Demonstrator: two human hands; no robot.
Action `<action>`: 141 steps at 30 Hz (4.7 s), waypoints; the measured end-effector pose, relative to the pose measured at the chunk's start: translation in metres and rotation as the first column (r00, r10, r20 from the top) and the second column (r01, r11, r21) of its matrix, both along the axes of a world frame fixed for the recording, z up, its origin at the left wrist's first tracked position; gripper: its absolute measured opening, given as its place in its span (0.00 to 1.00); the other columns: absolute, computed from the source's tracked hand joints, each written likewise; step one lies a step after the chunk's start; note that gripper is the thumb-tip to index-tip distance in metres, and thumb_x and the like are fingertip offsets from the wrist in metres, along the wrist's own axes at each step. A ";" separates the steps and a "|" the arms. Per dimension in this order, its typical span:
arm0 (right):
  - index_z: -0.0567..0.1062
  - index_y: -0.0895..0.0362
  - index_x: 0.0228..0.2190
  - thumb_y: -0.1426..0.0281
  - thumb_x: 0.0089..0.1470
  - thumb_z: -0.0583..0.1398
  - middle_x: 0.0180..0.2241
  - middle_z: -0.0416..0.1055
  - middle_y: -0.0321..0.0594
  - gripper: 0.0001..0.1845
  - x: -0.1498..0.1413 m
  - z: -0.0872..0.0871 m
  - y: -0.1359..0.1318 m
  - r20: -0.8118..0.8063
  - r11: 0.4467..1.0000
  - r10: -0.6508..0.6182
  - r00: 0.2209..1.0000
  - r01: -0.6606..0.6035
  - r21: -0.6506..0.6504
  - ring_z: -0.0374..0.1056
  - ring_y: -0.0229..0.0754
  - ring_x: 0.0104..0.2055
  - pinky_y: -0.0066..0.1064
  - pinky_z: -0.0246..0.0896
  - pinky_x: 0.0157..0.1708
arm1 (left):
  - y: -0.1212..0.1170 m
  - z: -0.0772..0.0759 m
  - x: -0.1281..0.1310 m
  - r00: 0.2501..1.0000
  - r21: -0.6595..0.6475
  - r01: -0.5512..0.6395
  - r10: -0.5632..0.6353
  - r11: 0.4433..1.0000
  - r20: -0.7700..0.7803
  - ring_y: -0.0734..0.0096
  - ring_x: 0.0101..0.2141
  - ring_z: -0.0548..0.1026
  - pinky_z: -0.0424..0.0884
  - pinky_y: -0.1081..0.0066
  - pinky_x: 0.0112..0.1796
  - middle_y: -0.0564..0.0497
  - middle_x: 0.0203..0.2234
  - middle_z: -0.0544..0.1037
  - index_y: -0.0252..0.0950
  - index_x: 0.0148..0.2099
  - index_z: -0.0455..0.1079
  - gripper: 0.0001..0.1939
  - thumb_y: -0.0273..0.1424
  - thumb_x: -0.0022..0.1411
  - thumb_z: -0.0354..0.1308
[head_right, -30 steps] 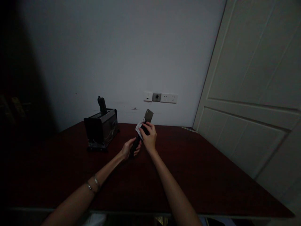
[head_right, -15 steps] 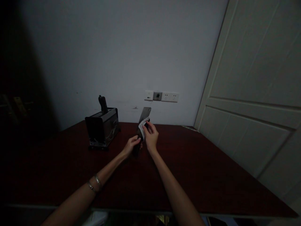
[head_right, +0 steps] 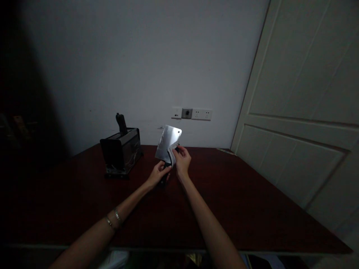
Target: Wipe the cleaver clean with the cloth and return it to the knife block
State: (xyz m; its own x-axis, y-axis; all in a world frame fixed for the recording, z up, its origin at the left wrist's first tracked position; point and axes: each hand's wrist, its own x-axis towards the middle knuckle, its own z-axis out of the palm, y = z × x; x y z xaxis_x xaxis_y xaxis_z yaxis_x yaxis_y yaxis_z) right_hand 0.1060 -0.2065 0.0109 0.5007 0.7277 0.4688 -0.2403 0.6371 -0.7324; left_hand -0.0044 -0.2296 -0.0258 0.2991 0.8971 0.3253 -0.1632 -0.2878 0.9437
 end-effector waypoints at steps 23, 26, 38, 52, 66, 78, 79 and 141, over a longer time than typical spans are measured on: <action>0.77 0.50 0.36 0.72 0.47 0.62 0.50 0.69 0.37 0.12 0.028 0.020 -0.019 0.811 0.960 -0.133 0.570 -0.129 0.248 0.59 0.44 0.56 0.45 0.51 0.57 | -0.003 0.001 0.002 0.996 0.014 -0.086 0.086 0.996 -0.036 0.78 0.08 0.62 0.55 0.80 0.11 0.60 0.11 0.66 0.36 0.31 0.58 0.17 0.42 0.50 0.59; 0.78 0.49 0.35 0.72 0.43 0.65 0.51 0.68 0.37 0.13 0.033 0.020 -0.013 0.834 0.962 -0.108 0.541 -0.155 0.224 0.58 0.44 0.57 0.47 0.51 0.57 | -0.003 0.000 0.001 0.994 0.015 -0.094 0.094 0.995 -0.051 0.78 0.08 0.62 0.55 0.80 0.11 0.60 0.10 0.65 0.35 0.30 0.60 0.14 0.39 0.51 0.59; 0.76 0.48 0.39 0.71 0.42 0.66 0.54 0.65 0.37 0.18 0.037 0.020 -0.015 0.888 0.964 -0.102 0.448 -0.177 0.200 0.55 0.45 0.59 0.48 0.49 0.57 | -0.002 0.000 0.001 0.995 0.009 -0.097 0.097 0.995 -0.036 0.77 0.08 0.63 0.56 0.79 0.10 0.60 0.10 0.65 0.35 0.32 0.60 0.11 0.35 0.51 0.58; 0.74 0.51 0.41 0.71 0.48 0.62 0.57 0.59 0.37 0.16 0.013 -0.001 -0.014 0.842 0.968 -0.179 0.509 -0.062 0.243 0.50 0.44 0.62 0.48 0.45 0.59 | 0.004 -0.003 -0.008 0.965 0.147 -0.197 0.218 0.969 -0.148 0.77 0.10 0.64 0.56 0.79 0.13 0.60 0.11 0.65 0.35 0.29 0.61 0.07 0.31 0.52 0.57; 0.74 0.51 0.42 0.72 0.48 0.61 0.57 0.60 0.38 0.16 0.016 0.006 -0.014 0.865 0.970 -0.161 0.474 -0.085 0.228 0.50 0.47 0.61 0.50 0.46 0.59 | 0.010 0.005 -0.018 0.993 0.096 -0.014 0.025 0.995 -0.113 0.79 0.09 0.63 0.56 0.80 0.12 0.60 0.11 0.65 0.34 0.31 0.61 0.11 0.35 0.52 0.59; 0.74 0.52 0.41 0.72 0.48 0.61 0.56 0.61 0.40 0.16 0.004 0.002 0.001 0.837 0.963 -0.208 0.507 -0.043 0.265 0.50 0.47 0.61 0.48 0.46 0.59 | 0.018 0.006 -0.026 0.987 0.080 0.013 0.000 0.997 -0.160 0.78 0.09 0.64 0.56 0.79 0.13 0.59 0.11 0.67 0.33 0.32 0.61 0.10 0.33 0.54 0.58; 0.74 0.53 0.42 0.73 0.48 0.61 0.56 0.61 0.40 0.16 0.006 0.003 0.002 0.849 0.962 -0.198 0.490 -0.067 0.263 0.50 0.47 0.61 0.48 0.46 0.59 | 0.019 0.006 -0.028 0.987 0.075 0.020 -0.008 0.997 -0.161 0.78 0.09 0.64 0.56 0.79 0.13 0.58 0.12 0.67 0.33 0.32 0.61 0.10 0.34 0.54 0.58; 0.73 0.53 0.36 0.67 0.50 0.60 0.51 0.63 0.44 0.09 0.015 -0.002 -0.011 0.890 0.948 -0.310 0.334 0.043 0.315 0.56 0.48 0.56 0.46 0.55 0.53 | 0.007 -0.013 -0.013 0.969 0.126 -0.105 0.130 0.986 -0.209 0.78 0.10 0.63 0.55 0.79 0.12 0.61 0.11 0.65 0.35 0.31 0.61 0.10 0.35 0.53 0.58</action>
State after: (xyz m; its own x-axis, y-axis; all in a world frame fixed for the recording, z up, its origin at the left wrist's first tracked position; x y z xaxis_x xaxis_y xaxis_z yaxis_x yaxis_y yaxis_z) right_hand 0.1213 -0.2173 0.0091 -0.2431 0.5032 0.8292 0.6364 0.7279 -0.2552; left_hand -0.0170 -0.2230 -0.0392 0.2678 0.8913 0.3658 0.0819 -0.3994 0.9131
